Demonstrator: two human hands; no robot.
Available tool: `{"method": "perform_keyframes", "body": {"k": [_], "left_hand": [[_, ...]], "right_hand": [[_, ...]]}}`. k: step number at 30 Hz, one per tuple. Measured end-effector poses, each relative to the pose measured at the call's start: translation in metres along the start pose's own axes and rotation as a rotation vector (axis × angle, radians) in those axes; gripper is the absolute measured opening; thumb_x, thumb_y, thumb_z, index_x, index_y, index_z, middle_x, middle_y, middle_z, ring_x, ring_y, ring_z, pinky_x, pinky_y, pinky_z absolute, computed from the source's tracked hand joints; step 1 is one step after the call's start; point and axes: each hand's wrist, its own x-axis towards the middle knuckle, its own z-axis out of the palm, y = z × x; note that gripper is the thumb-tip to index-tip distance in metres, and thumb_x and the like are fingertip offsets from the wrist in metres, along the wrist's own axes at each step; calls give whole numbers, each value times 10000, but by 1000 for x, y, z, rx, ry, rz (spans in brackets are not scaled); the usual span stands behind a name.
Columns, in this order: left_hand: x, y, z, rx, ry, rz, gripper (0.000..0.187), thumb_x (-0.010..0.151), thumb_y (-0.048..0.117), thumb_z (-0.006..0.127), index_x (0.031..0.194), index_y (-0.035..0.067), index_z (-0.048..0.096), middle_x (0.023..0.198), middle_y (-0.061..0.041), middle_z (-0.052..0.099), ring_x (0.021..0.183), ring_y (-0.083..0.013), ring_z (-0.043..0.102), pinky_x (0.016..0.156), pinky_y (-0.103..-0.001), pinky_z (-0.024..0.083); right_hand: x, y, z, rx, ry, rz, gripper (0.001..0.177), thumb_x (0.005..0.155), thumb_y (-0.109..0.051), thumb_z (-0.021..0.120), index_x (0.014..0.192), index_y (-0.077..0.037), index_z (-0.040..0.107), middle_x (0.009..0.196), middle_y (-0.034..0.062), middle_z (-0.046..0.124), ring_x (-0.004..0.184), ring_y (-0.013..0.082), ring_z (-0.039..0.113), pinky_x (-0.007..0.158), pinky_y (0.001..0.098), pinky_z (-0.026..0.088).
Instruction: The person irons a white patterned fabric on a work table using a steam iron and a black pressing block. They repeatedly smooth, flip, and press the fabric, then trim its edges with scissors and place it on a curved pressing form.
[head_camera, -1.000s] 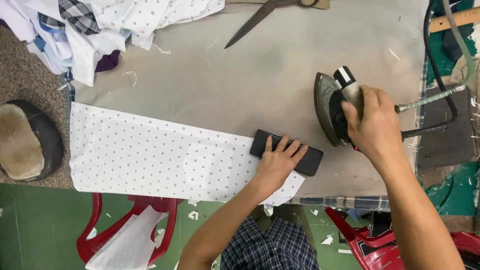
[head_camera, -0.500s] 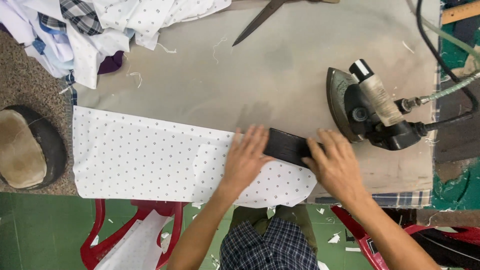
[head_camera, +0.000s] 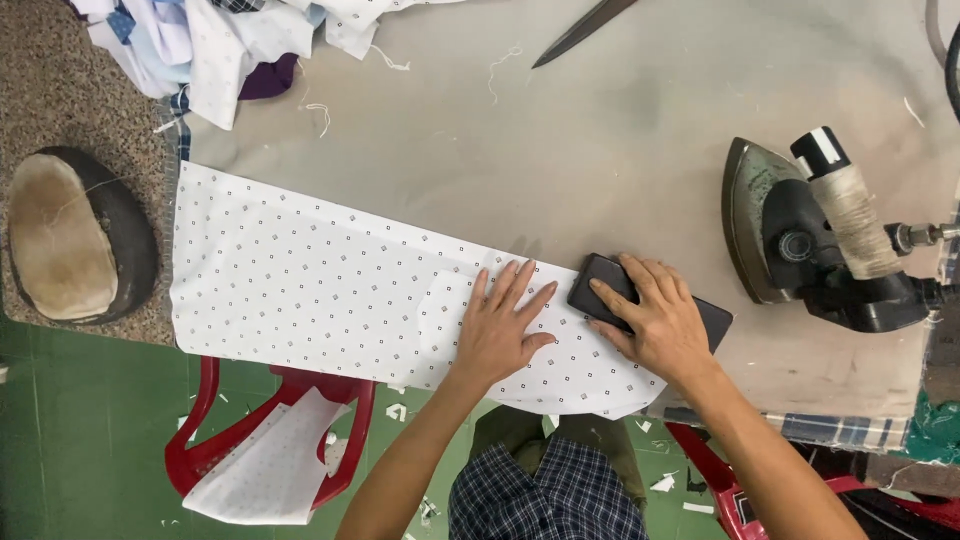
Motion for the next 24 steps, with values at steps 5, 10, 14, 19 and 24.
{"method": "perform_keyframes", "body": {"k": [5,10,14,19,24], "left_hand": [[-2,-12,-1,-7,43,-29,760,957,760,260,1552,327,447,1670,-128,328,1564,-328,237,1253,-598,85],[-9,-38,-9,105,58,-56,751,966,759,236,1545,336,459,1687,-119,288,1578,-307,180,1254,-580,59],[-16,-58,-27,95,10,-114,764,972,753,219,1542,312,472,1685,-140,281,1577,-314,162,1252,-583,21],[-33,-92,-43,195,-108,-264,706,1003,702,163,1602,366,324,1732,-109,114,1592,-292,34,1255,-574,-25],[-45,-129,-63,240,-68,-386,661,1039,644,213,1611,335,336,1737,-129,110,1595,-297,16,1254,-585,-36]], "right_hand": [[-3,3,4,-17,2,-4,536,824,-557,732,1336,-407,671,1428,65,587,1363,269,519,1154,428,393],[-4,6,6,6,-7,-9,545,829,-535,729,1355,-415,657,1436,72,581,1375,272,510,1167,438,384],[-3,4,4,-10,-10,-6,552,822,-533,739,1356,-424,656,1429,69,591,1368,264,521,1157,426,396],[-4,5,6,-24,-15,-5,564,817,-529,745,1363,-426,648,1428,76,599,1364,272,529,1132,431,415],[-1,2,4,-32,-10,-17,560,815,-519,752,1357,-413,659,1425,86,609,1344,270,545,1134,430,426]]}}
